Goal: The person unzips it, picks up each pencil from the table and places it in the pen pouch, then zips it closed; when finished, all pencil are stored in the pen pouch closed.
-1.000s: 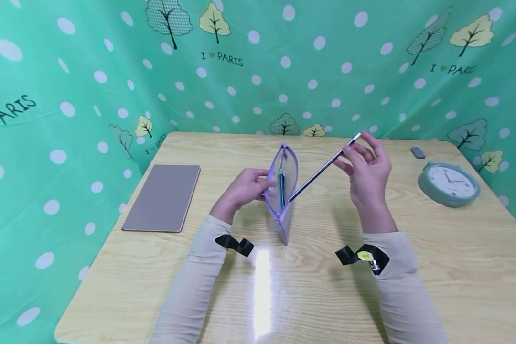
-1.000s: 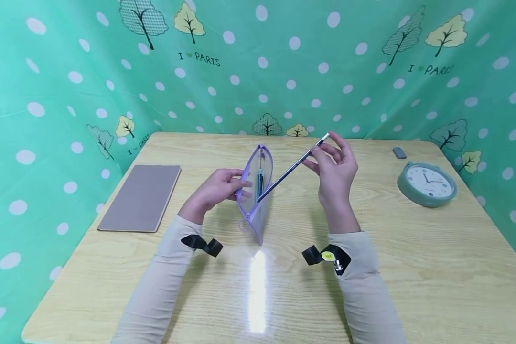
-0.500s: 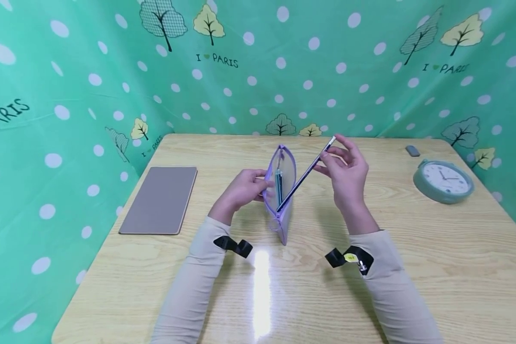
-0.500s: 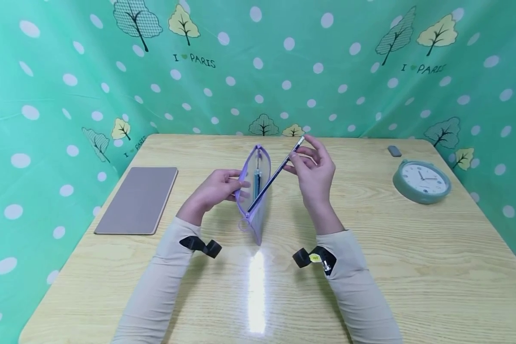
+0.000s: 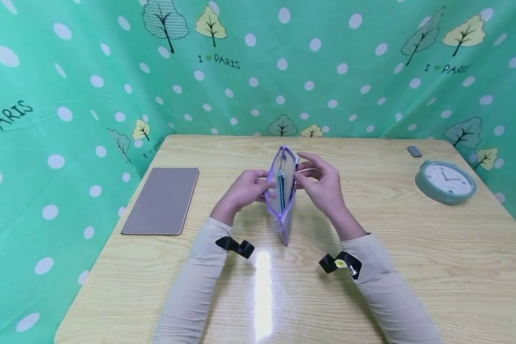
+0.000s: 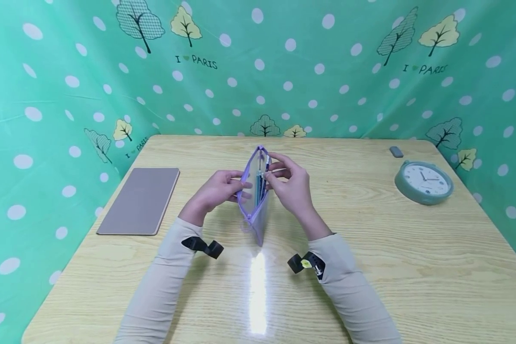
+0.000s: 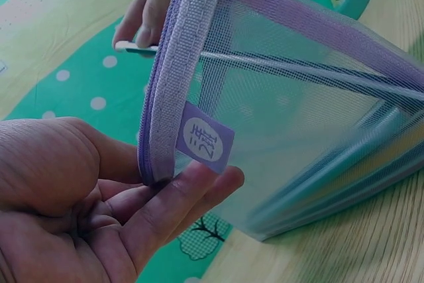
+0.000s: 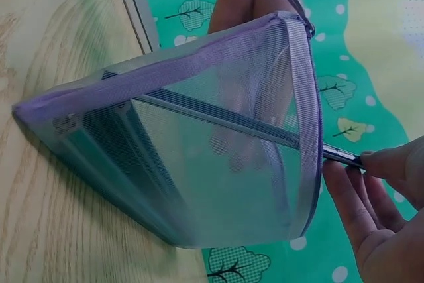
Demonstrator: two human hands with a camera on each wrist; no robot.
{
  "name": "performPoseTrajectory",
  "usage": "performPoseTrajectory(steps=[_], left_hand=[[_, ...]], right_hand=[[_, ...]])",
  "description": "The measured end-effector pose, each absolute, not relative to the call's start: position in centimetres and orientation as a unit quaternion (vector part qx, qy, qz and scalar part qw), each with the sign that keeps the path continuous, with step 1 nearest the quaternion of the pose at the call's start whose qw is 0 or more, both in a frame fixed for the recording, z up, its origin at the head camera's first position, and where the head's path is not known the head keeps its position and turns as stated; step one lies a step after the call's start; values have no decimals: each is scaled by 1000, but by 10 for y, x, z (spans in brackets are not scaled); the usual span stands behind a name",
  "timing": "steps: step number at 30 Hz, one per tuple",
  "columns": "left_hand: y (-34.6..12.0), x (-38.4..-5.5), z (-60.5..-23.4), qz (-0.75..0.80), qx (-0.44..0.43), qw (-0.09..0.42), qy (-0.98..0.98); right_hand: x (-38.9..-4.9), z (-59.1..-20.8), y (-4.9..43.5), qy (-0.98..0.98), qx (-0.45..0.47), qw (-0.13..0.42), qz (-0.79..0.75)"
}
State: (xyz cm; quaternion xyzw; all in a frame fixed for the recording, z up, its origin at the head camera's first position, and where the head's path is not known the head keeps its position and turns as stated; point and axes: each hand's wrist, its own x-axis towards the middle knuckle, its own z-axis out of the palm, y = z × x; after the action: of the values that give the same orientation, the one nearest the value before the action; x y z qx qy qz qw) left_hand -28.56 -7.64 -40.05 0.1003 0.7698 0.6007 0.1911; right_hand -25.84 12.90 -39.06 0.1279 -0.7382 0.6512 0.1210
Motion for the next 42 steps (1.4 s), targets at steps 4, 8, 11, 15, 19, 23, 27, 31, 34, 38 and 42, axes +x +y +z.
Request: performPoseTrajectory(steps=[4,8,11,15,19,23,27,31,34,38,42], left_hand=[[-73,-286,-400,593,106,192,775],[-71,-287,-398,590,110,193,776],[-70,-287,-398,591,110,193,776],[-70,-287,-397,591,108,193,776],[-70,-287,-397,591,107,194,775],[-71,-286,-397,590,108,195,776],[-73,-286,-397,589,109,189,778],[-75,-286,-399,588,107,184,780],[-75,-286,-401,591,102,184,779],[-75,-284,-402,594,95,176,779],[-75,-284,-401,597,93,159,781]], right_hand=[[-257,-392,131,-745,124,123,644],[-256,-391,132,-748,125,129,639],[-256,-391,132,-750,131,135,634],[-256,-391,132,-759,136,142,621],[-254,-388,133,-782,136,131,594],[-247,-380,134,-819,189,105,532],[-231,-368,133,-854,335,57,394],[-218,-362,125,-877,421,29,231],[-214,-364,118,-888,430,41,156],[-215,-370,114,-881,447,89,126],[-220,-374,113,-868,453,126,163]])
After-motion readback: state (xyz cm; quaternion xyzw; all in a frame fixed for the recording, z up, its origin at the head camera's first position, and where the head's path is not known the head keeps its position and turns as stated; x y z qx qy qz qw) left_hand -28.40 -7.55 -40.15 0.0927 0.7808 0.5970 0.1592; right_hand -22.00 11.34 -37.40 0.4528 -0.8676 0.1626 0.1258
